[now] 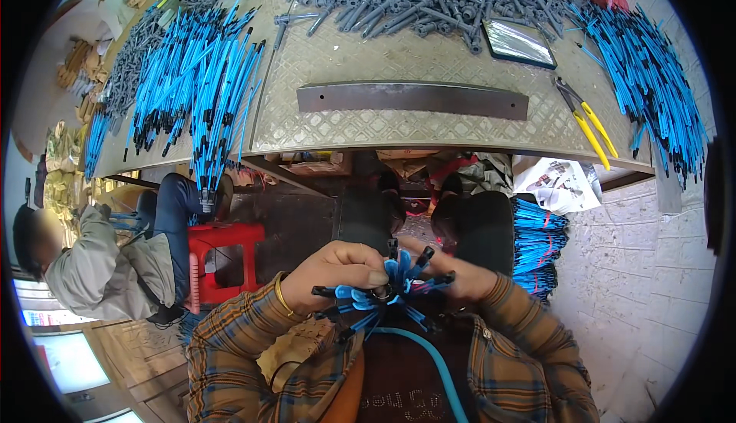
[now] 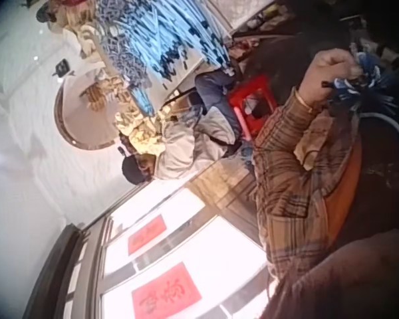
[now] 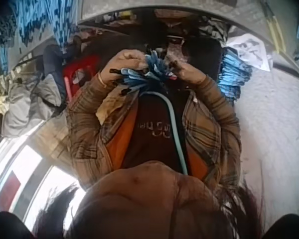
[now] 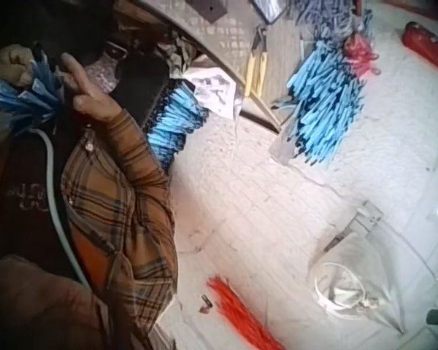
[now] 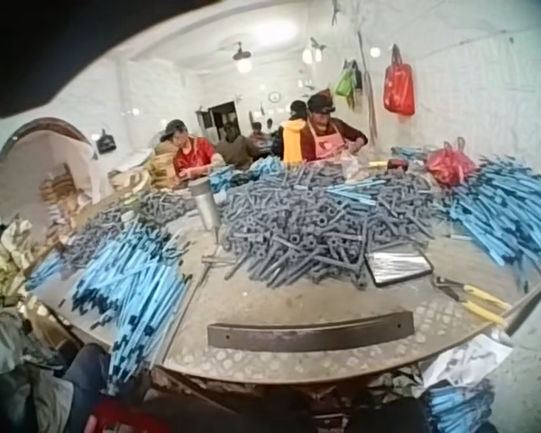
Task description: The person assembles umbrella frame components by stringing blue rods onto wire, fastening them around a plastic hub, and trimming the wire using pliers.
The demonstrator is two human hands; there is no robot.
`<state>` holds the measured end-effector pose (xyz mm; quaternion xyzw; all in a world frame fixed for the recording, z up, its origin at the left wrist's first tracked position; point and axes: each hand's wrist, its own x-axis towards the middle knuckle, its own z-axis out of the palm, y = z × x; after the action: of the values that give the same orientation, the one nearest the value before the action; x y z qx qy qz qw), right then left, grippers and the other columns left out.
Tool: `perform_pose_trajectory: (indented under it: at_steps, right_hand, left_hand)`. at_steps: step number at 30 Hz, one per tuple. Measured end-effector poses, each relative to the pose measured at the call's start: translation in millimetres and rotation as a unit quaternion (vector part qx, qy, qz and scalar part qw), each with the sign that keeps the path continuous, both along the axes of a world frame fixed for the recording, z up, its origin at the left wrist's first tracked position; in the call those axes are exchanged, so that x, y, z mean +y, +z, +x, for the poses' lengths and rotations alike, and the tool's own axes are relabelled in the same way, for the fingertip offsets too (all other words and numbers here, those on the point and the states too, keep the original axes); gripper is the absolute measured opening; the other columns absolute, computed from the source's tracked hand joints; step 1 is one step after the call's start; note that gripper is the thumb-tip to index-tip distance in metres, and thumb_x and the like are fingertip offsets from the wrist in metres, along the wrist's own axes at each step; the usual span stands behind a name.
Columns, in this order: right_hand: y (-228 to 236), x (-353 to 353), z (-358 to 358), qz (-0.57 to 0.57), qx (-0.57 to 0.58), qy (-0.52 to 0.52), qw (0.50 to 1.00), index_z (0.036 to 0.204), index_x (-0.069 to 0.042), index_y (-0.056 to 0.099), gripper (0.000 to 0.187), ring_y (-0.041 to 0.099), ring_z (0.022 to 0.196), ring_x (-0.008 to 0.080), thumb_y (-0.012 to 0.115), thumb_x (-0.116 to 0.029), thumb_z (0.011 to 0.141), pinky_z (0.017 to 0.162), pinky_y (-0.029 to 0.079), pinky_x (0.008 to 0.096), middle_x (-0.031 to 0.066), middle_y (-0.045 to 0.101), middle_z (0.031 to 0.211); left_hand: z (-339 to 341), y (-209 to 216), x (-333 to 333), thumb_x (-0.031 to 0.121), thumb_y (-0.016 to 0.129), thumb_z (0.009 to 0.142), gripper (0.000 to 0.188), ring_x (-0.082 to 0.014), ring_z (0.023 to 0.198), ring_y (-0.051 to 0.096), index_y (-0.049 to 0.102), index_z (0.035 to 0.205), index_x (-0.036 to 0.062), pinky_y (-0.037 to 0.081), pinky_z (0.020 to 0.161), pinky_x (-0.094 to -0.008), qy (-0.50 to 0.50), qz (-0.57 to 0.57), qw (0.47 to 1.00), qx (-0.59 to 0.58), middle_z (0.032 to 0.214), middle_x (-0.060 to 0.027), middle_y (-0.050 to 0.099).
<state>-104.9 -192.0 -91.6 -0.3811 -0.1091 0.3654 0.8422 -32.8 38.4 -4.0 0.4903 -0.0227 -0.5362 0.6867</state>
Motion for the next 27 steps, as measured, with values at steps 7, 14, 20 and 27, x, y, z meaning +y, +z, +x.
perform_pose_trajectory:
  at_steps: [7, 14, 20, 27]
  right_hand:
    - [-7, 25, -5, -0.130, -0.080, -0.030, 0.988, 0.136, -0.003, 0.022, 0.080, 0.040, 0.117, 0.0194, 0.068, -0.033, 0.077, 0.098, 0.031, 0.0321, 0.0128, 0.045, 0.123]
    - [-13, 31, -4, -0.207, -0.244, -0.076, 0.944, 0.115, -0.003, 0.043, 0.051, 0.050, 0.090, 0.0103, 0.070, -0.026, 0.077, 0.080, 0.042, 0.0273, 0.0042, 0.054, 0.098]
    - [-2, 30, -11, -0.130, -0.122, -0.049, 0.983, 0.089, -0.005, 0.051, 0.030, 0.050, 0.077, 0.0067, 0.073, -0.020, 0.075, 0.067, 0.043, 0.0235, -0.0011, 0.054, 0.081]
    - [4, 17, -13, -0.126, -0.133, -0.020, 0.983, 0.077, -0.006, 0.049, 0.029, 0.048, 0.068, 0.0059, 0.075, -0.020, 0.074, 0.058, 0.040, 0.0226, -0.0033, 0.051, 0.072]
  left_hand:
    - [10, -10, -1, 0.006, 0.059, 0.082, 0.006, -0.0099, 0.075, 0.059, 0.062, 0.084, 0.0009, 0.046, 0.071, -0.0215, 0.035, 0.011, 0.995, 0.097, 0.083, -0.0041, 0.063]
    - [2, -7, -12, 0.005, 0.060, 0.082, 0.008, -0.0083, 0.074, 0.057, 0.062, 0.086, -0.0002, 0.045, 0.071, -0.0212, -0.009, -0.008, 1.000, 0.027, 0.080, -0.0026, 0.062]
    - [4, -13, -15, 0.000, 0.059, 0.081, 0.009, -0.0130, 0.082, 0.059, 0.062, 0.088, -0.0025, 0.046, 0.073, -0.0238, -0.063, -0.005, 0.998, 0.009, 0.091, -0.0097, 0.064]
    - [11, -10, -20, 0.001, 0.066, 0.077, 0.013, -0.0178, 0.086, 0.056, 0.062, 0.088, -0.0021, 0.043, 0.079, -0.0278, -0.225, -0.083, 0.970, -0.048, 0.091, -0.0108, 0.062]
